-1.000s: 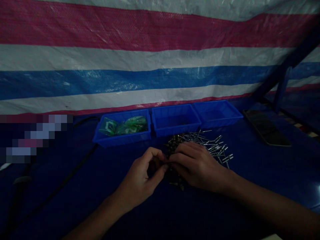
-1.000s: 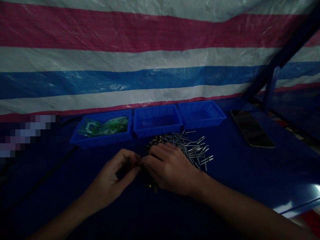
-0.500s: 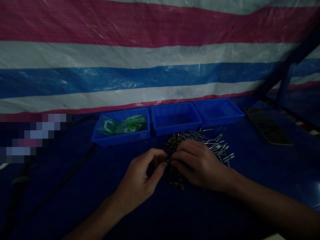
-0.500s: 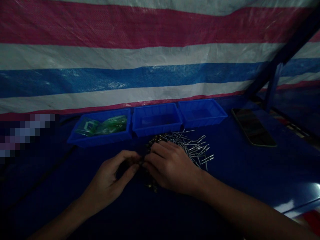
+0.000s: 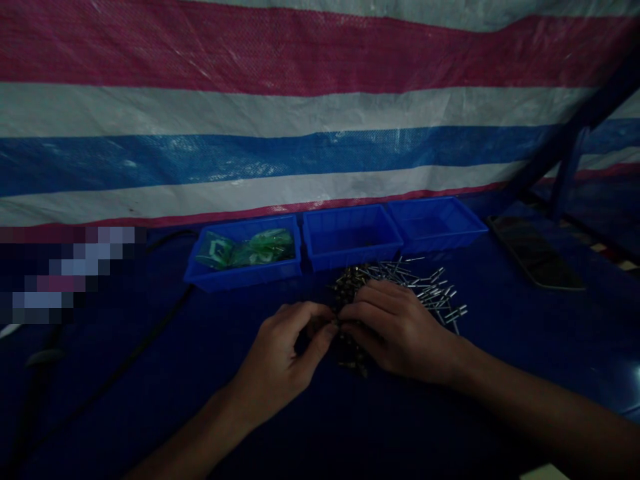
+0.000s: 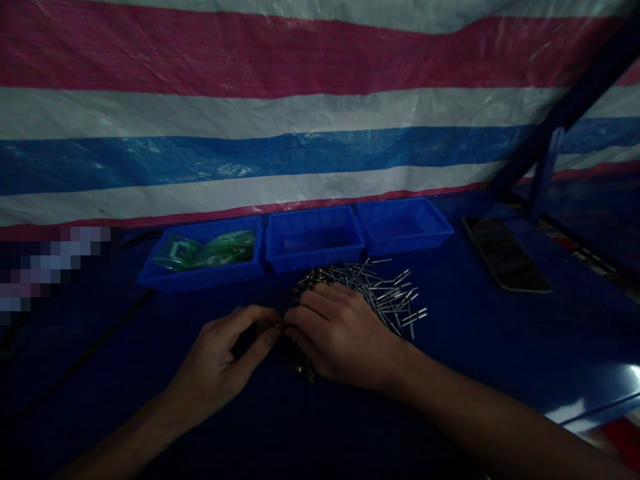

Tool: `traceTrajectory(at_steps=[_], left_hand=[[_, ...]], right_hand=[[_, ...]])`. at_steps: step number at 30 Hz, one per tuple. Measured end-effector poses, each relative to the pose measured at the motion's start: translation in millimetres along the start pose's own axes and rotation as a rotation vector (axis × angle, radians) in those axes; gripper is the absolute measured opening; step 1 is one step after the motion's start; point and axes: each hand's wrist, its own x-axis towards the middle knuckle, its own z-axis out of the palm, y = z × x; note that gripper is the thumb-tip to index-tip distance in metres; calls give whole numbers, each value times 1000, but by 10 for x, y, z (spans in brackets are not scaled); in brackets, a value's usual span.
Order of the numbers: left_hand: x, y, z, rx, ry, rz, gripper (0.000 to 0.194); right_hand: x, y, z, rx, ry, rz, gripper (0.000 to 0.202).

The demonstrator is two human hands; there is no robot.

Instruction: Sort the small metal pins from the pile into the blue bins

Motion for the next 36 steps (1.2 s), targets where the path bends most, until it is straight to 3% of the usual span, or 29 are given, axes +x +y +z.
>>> traceTrajectory(at_steps=[5,10,16,21,30,33,36], left_hand=[[-8,-31,30,115,-54,73,10],[-25,-35,59,264,-116,136,10],[-25,-46,62,251,-103,145,9],[-24,-54,61,197,-68,156,8],[-32,-45,59,117,-63,169,7],[-31,-44,50,71,-67,179,6],[-25,-43,39,21,-41,172,6]], right_hand=[[13,88,-63,-26,93,36,11],[33,319,-180,-127,289,206,9],[15,563,-193,-237,456,411,13],[-5,634,-131,-251,441,489,17],[-13,627,-100,-213,421,498,21],[-8,473,-106,-116,354,410,22],[-2,258,-106,21,145,210,17]])
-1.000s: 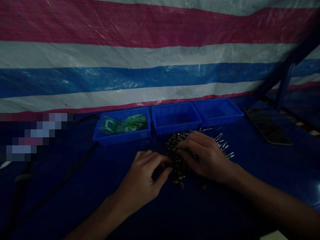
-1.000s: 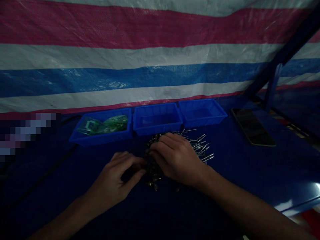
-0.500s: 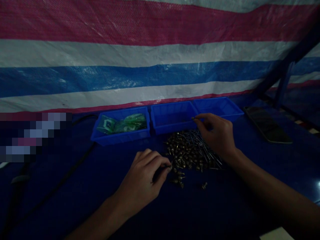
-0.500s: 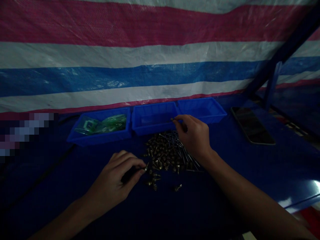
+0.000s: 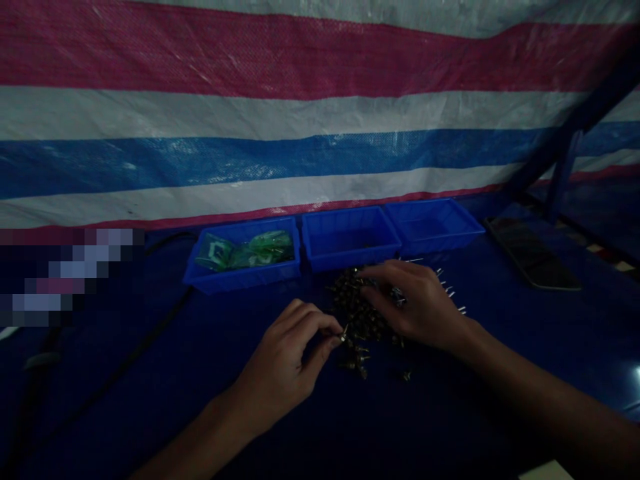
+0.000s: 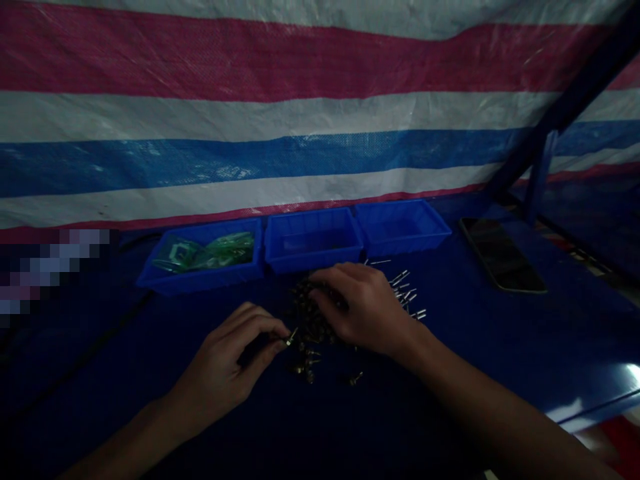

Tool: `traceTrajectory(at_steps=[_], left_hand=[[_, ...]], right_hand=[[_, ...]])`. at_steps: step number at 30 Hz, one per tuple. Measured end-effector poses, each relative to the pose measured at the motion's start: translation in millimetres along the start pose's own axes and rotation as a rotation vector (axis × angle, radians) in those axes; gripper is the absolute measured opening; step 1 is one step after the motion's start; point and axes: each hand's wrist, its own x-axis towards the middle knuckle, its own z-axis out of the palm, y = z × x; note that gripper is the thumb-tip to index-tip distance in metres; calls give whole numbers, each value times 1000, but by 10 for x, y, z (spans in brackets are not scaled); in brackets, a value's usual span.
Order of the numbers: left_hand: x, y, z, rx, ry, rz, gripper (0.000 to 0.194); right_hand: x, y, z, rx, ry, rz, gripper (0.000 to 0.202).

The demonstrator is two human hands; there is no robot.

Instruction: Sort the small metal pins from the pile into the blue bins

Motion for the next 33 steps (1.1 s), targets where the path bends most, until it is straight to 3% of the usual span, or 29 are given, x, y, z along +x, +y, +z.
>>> traceTrajectory(at_steps=[3,6,21,33], left_hand=[[6,1,-12,-46,22,-8,5],[9,1,-22,-84,23,1,5],[8,-14,-26,-98,37,-67,13],[12,13,-31,12,43,-1,10]], right_hand=[[-32,-161,12,89,-212,-139,15],[-44,-215,26,146,-317,-175,11],[-48,-201,44,107,-293,-175,15],[-39,-231,46,106,-314,-173,21]])
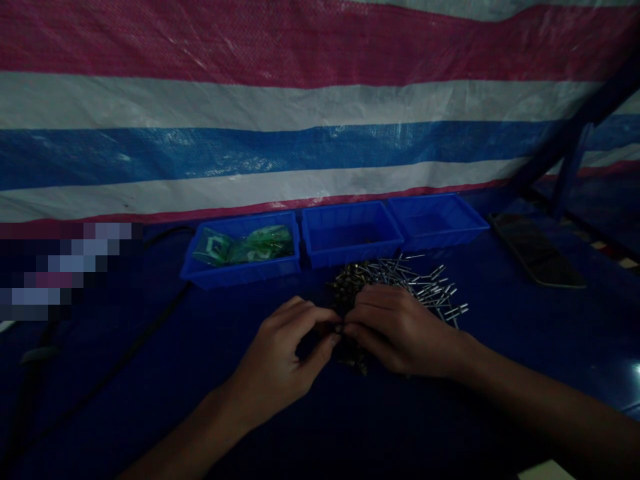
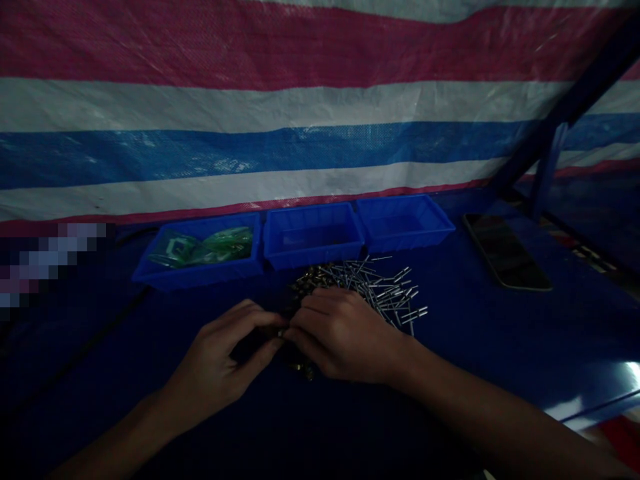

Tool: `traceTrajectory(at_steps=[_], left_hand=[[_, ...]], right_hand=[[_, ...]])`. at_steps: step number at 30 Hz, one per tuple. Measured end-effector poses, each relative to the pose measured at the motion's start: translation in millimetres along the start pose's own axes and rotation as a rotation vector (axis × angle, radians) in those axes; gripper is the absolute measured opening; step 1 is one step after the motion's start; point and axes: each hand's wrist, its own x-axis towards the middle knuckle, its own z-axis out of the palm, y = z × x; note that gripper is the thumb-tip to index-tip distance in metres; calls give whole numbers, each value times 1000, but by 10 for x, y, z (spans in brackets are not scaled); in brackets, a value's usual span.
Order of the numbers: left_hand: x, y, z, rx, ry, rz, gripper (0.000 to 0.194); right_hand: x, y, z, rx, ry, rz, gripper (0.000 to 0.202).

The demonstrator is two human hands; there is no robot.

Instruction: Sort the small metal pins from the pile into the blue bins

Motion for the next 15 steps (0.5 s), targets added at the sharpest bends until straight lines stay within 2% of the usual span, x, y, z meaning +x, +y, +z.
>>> traceTrajectory(at_steps=[8,15], left_hand=[[16,-6,4,-24,12,-65,11],[29,-6,-8,-56,-56,-81,14]], right_hand=[[-25,15,24,-13,61,58,19],[-21,20,58,-71,92,-11,12]])
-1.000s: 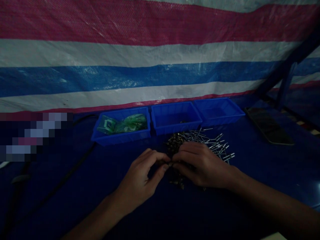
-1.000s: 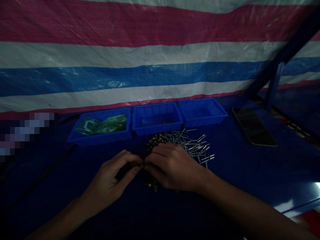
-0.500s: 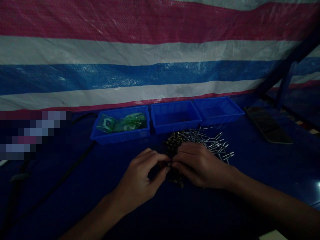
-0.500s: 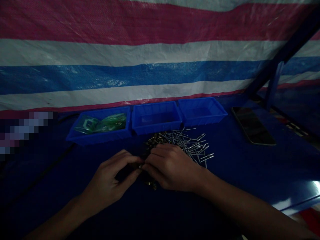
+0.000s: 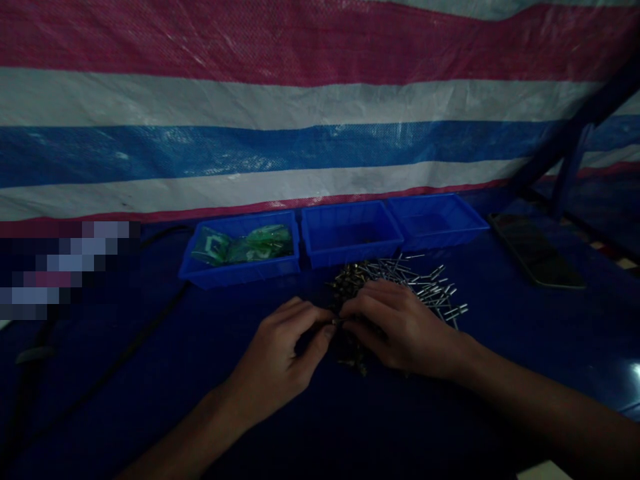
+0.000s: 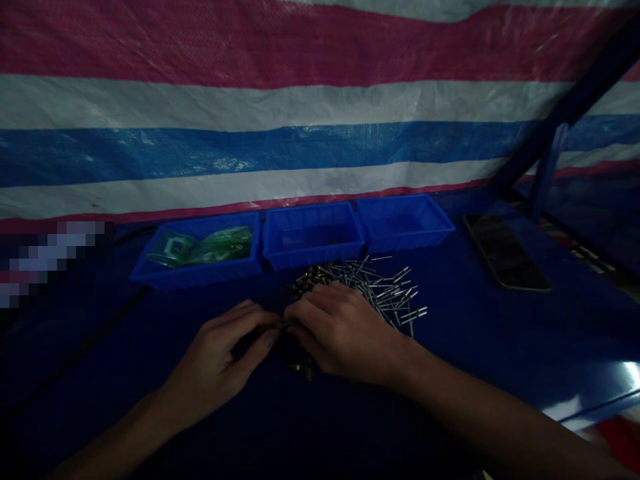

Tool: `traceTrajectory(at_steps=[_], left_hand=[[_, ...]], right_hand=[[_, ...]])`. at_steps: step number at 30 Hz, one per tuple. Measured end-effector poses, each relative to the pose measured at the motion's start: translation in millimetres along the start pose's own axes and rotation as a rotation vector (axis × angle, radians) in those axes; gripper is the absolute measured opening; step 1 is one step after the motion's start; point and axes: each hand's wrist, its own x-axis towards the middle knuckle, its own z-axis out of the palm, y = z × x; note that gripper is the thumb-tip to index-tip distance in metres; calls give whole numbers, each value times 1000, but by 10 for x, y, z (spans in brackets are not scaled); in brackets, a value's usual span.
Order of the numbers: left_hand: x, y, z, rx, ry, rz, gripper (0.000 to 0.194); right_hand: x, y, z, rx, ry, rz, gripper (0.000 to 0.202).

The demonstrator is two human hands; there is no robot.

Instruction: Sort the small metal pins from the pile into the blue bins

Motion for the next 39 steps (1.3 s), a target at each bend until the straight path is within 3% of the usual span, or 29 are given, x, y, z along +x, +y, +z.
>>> traceTrajectory(at_steps=[5,10,14,22,26,29,31,35,39], left_hand=[[-12,14,-10,28,-79,15,15],[-48,107,-27,146,-233,60,9],[-56,146,-15,209,-285,58,9],[-58,23,61,244,-241,78,8],[-40,-5,88,234,-202,65,8],[-35,-9,85,217,-155,38,10],[-36,-14,78,209,-119,22,11],[-38,-25,67,196,-59,-10,12],[-38,-24,64,164,-21,-33,13]], right_hand=[[8,36,-41,-27,82,-4,9],[-1,203,-190,-186,397,205,7],[28,371,-232,-330,588,348,10],[114,545,-128,-322,638,492,22],[101,538,-130,-323,608,473,24],[70,402,-156,-268,565,368,26],[49,258,-165,-189,456,242,25],[27,14,-138,-83,90,8,20],[26,-48,-106,-60,-27,-57,18]])
